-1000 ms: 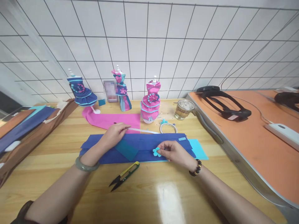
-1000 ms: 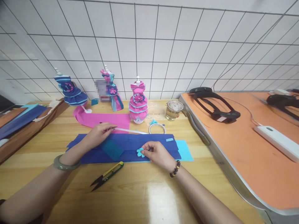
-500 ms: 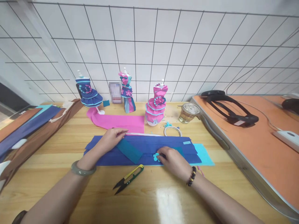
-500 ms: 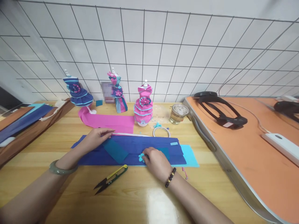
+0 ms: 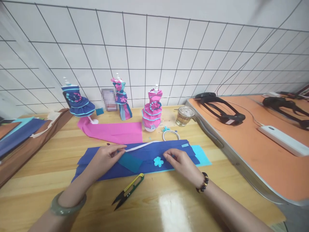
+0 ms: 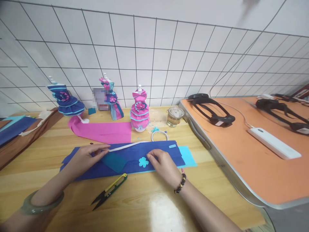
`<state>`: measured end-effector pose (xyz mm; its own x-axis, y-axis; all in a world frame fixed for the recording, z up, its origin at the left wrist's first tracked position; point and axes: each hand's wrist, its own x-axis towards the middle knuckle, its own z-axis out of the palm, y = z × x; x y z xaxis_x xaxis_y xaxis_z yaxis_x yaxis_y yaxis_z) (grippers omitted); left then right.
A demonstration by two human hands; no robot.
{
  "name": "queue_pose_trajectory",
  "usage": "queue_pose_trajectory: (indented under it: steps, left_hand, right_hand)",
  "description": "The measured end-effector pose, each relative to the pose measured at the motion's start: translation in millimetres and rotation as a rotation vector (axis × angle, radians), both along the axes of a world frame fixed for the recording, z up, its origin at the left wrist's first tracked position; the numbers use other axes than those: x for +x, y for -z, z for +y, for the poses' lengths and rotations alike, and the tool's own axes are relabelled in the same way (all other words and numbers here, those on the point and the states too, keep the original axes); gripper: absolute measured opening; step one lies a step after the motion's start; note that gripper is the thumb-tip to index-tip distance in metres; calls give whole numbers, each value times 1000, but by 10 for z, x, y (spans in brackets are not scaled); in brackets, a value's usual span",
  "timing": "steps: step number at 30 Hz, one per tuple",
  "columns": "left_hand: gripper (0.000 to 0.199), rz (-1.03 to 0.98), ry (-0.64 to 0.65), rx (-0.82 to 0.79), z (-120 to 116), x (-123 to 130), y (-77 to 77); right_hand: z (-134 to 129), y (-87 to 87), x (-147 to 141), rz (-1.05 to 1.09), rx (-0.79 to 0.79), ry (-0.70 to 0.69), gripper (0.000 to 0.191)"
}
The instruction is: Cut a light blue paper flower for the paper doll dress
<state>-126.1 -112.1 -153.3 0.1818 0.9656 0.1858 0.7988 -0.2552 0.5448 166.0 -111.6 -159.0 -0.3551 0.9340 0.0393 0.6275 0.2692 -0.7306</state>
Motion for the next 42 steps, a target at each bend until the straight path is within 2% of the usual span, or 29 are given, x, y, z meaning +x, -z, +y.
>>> queue_pose_trajectory:
  steps: [2, 4, 7, 8, 10, 13, 17, 20, 22, 24, 26, 27, 31, 33, 38, 42]
  left_hand:
    - [29, 7, 6, 29, -32, 21, 7]
    - [28, 5, 16, 64, -44, 37, 19]
    - [24, 12, 83, 131, -43, 67, 33]
    - [23, 18, 110, 155, -43, 78, 38]
    - [21, 24, 156, 194, -48, 94, 52]
    - [18, 20, 211, 218, -62, 95, 86]
    - [16, 19, 266, 229, -80, 77, 119]
    - [16, 9, 310, 256, -104, 93, 110]
    - [18, 10, 337, 281, -136, 121, 101]
    - [21, 11, 359, 295, -180, 164, 101]
    - [22, 6, 378, 299, -234, 225, 110]
    - [23, 0, 387, 302, -263, 264, 115]
    - [22, -39, 434, 369, -380, 476, 108]
    - [21, -50, 463, 405, -434, 592, 89]
    - [23, -13, 520, 419, -553, 787, 48]
    - [27, 17, 524, 373, -603, 819, 55]
  right_hand:
    - [-109, -20, -135, -2, 70, -97, 24]
    - [-236, -1, -332, -79, 205, -265, 21]
    - [-393, 109, -661, -206, 486, -594, 17]
    - [-428, 161, -759, -221, 570, -658, 16]
    - [-475, 263, -914, -273, 670, -733, 17]
    - [-511, 365, -1036, -373, 727, -792, 16]
    - [-532, 357, -1020, -378, 735, -818, 16]
    - [-520, 269, -865, -293, 607, -764, 17]
    - [-484, 190, -683, -203, 457, -645, 23]
    - [-414, 110, -453, -51, 264, -418, 28]
    - [-311, 36, -211, 93, 64, -100, 28]
    - [-250, 2, -99, 138, -44, -12, 29]
    - [-10, -113, 211, 165, -556, 113, 42]
    - [94, -151, 272, 213, -731, 139, 46]
    - [299, -168, 296, 257, -976, 121, 42]
    - [372, -137, 290, 249, -1084, 73, 41]
